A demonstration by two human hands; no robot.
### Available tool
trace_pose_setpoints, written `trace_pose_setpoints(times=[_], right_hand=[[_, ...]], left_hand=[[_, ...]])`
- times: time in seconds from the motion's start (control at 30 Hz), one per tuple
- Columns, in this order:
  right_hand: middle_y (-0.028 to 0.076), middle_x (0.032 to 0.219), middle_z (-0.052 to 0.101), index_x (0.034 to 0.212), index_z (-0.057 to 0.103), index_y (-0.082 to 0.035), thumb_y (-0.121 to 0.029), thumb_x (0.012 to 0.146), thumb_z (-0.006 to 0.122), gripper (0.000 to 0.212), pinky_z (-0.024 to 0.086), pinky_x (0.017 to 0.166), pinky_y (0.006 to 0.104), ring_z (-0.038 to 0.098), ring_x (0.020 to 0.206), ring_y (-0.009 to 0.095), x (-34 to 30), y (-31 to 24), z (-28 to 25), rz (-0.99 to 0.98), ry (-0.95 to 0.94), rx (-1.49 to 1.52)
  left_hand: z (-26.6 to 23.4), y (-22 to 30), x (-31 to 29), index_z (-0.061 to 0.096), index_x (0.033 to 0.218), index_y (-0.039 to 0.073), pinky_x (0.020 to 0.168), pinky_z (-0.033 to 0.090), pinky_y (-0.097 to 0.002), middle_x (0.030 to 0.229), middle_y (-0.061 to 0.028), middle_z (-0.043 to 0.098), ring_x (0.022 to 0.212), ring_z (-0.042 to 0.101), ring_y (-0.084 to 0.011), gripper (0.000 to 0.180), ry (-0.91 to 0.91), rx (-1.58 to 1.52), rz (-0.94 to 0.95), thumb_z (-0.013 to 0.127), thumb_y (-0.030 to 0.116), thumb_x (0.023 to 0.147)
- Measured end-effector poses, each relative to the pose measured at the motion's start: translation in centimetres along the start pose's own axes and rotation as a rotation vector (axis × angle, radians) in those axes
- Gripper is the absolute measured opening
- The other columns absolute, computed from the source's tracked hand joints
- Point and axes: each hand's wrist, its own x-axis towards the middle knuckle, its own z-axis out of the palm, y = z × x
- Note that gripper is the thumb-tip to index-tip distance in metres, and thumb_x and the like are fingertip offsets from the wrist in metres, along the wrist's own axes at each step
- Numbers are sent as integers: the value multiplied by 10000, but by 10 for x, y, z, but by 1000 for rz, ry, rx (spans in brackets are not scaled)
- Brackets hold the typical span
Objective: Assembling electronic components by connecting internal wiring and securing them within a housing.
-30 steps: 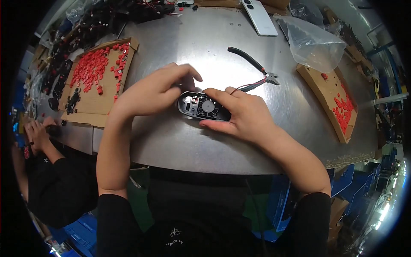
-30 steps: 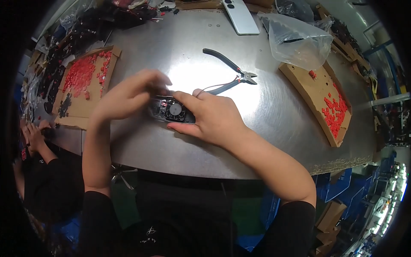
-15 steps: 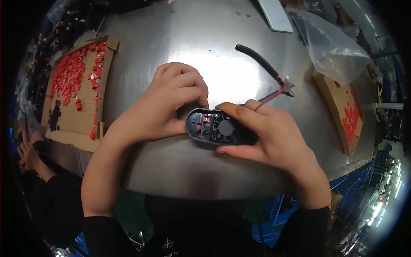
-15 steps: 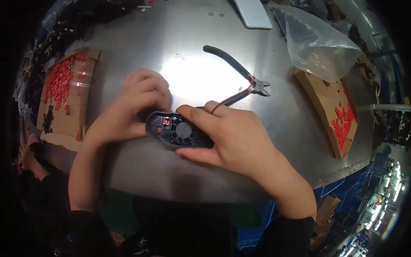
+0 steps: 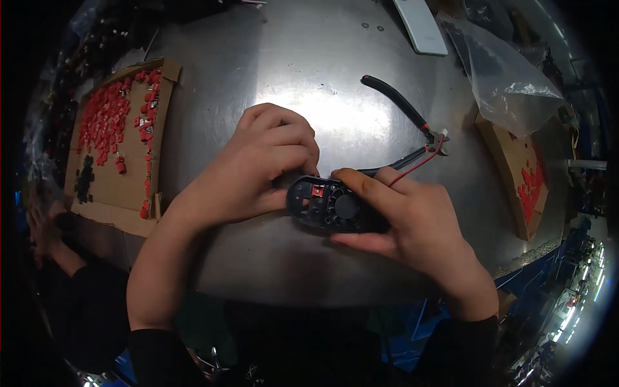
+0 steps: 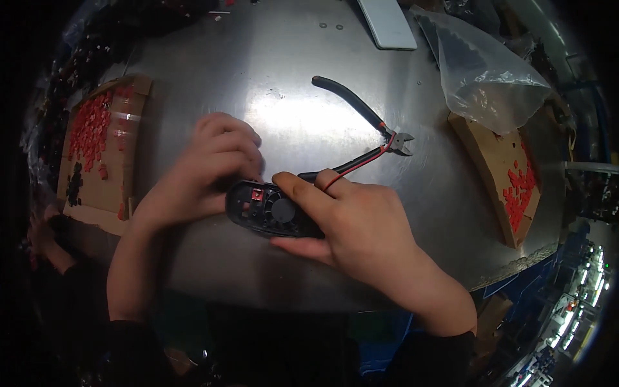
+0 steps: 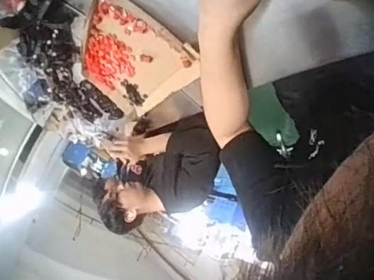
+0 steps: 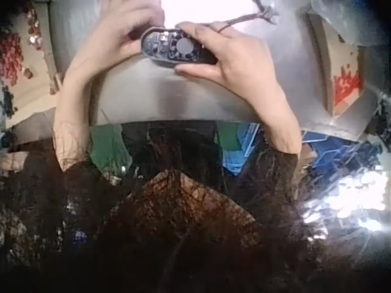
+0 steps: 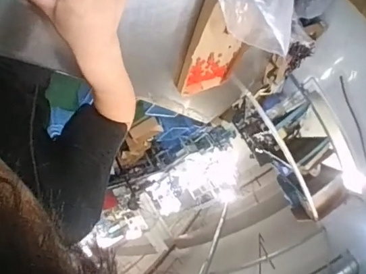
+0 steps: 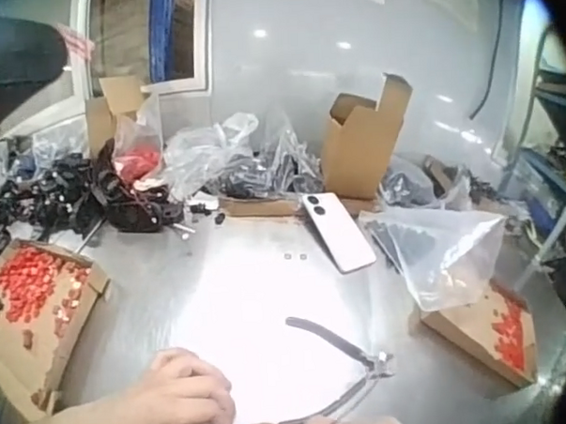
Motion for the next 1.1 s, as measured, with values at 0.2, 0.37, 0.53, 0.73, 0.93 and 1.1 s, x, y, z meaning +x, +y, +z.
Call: trace_pose_setpoints(times=[0.2,0.37,0.53,0.73,0.93,1.1], right_hand=[[97,889,685,1323,693,-164,-423,738,906,675,558,671,404,701,744,316,-1,-1,0,-18,32,-35],[125,902,708,1366,676,-165,-477,762,874,708,558,630,397,711,701,309,-1,2,2,-75,34,-74],[138,859,696,1344,687,-116,-423,738,900,712,540,645,386,699,706,308,-1,-1,-5,-75,25,-67],[156,782,682,1298,711,-69,-375,728,910,677,527,672,375,694,695,317,2,1,-9,-53,-3,-15],[135,641,603,1364,678,-63,-439,750,854,741,482,594,378,647,578,284,8,-12,-30,-91,61,-275],[35,578,508,1286,708,-41,6,886,718,402,408,537,266,494,505,101,33,-79,-37,-195,459,-353]], left_hand=[[-12,7,-1,638,1145,91,1096,355,-464,1121,-85,617,1230,520,-319,590,-45,9,124,898,375,698],[0,12,-5,623,1111,44,928,445,-450,1084,-122,642,1036,591,-335,593,8,-55,99,853,485,788],[5,8,-3,625,1042,57,871,477,-426,990,-125,648,981,605,-344,523,34,-150,84,875,432,778],[10,2,0,659,1066,60,892,493,-438,977,-133,690,987,638,-344,560,29,-226,64,901,446,741],[19,-4,-1,698,990,46,789,535,-452,900,-165,715,911,676,-372,547,64,-255,61,902,476,719],[19,-4,5,701,1028,29,834,565,-438,997,-165,751,972,726,-348,586,1,-245,8,885,502,736]])
